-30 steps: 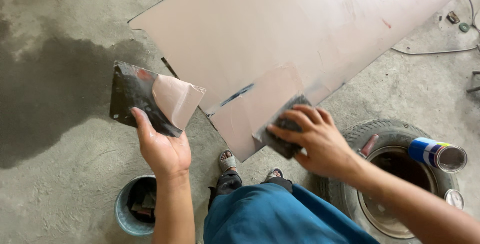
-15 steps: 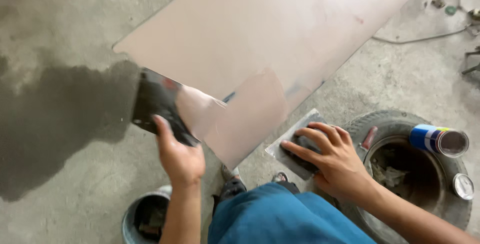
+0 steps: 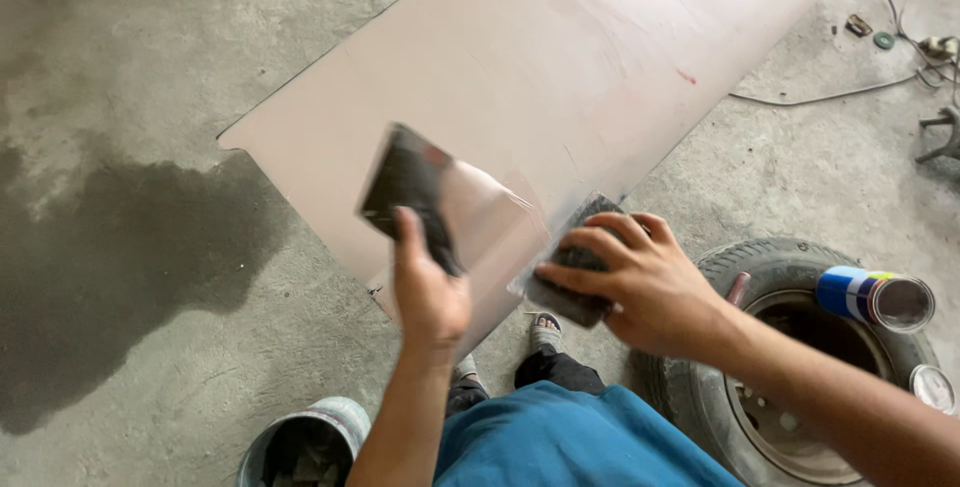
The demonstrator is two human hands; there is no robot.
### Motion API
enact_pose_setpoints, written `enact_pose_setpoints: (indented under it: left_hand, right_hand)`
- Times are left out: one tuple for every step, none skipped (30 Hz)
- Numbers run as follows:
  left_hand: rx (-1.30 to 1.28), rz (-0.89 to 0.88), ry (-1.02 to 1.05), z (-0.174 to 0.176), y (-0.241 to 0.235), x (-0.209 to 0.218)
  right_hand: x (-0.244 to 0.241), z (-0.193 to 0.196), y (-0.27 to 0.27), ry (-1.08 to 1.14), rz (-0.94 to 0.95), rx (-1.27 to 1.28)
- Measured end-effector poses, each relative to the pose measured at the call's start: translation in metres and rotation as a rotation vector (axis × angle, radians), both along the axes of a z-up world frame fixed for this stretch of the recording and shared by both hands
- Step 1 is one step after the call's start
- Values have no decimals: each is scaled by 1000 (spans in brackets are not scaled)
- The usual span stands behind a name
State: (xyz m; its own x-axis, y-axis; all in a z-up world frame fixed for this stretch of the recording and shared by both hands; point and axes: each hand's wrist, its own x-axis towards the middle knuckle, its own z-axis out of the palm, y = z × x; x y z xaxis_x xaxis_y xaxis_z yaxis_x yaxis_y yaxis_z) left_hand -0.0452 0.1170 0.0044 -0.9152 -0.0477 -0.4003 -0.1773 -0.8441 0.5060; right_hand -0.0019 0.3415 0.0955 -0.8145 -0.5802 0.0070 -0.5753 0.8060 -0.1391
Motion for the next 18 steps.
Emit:
enact_pose_setpoints:
  left_hand:
    - [20,57,-91,7,-12,-3]
    - [112,79,6,13,-23,-4]
    - [206,101,109,18,-33,-6]
    - [279,107,187,23,-40,-4]
    - [350,113,265,28,-45,-1]
    - [419,119,345,31,-46,1]
    - [404,136,331,33,-47,5]
    - [389,153,318,35,-49,11]
    - [377,170,308,36,-48,15]
    - [385,166,342,37,-47,19]
    - [392,162,375,38,-48,22]
    - [400,158,408,39,-48,25]
    - [393,179,374,39,-49,25]
    - [386,200,340,38,-49,25]
    - [381,217,300,37,-50,26]
    - [374,221,296,36,-51,25]
    - [369,224,287,34,-52,25]
    - [363,227,278,33,-53,27]
  right_hand:
    - [-14,-3,8,-18,-5,-5]
    - [-29,-6,15,-36,-11,-10]
    - [-45,-8,18,-50,-11,-6]
    - [-61,-9,21,-64,-10,-1]
    - [-77,-8,24,-79,-11,2]
    - [-92,-8,25,-80,-10,10]
    - [-102,-8,24,-88,-14,18]
    - [-111,-9,22,-96,-18,26]
    - [-117,-9,21,-92,-8,50]
    - [-121,-9,20,-87,2,73]
    - [-124,-8,17,-83,12,96]
    - [-127,-8,15,-95,12,97]
    - [-130,-8,13,-100,10,99]
    - [-132,-9,12,-105,9,100]
    - [-132,-10,13,-118,-2,88]
    - [-131,-12,14,-131,-14,75]
    - [-127,-15,16,-147,-27,64]
    - [-120,-18,19,-156,-26,63]
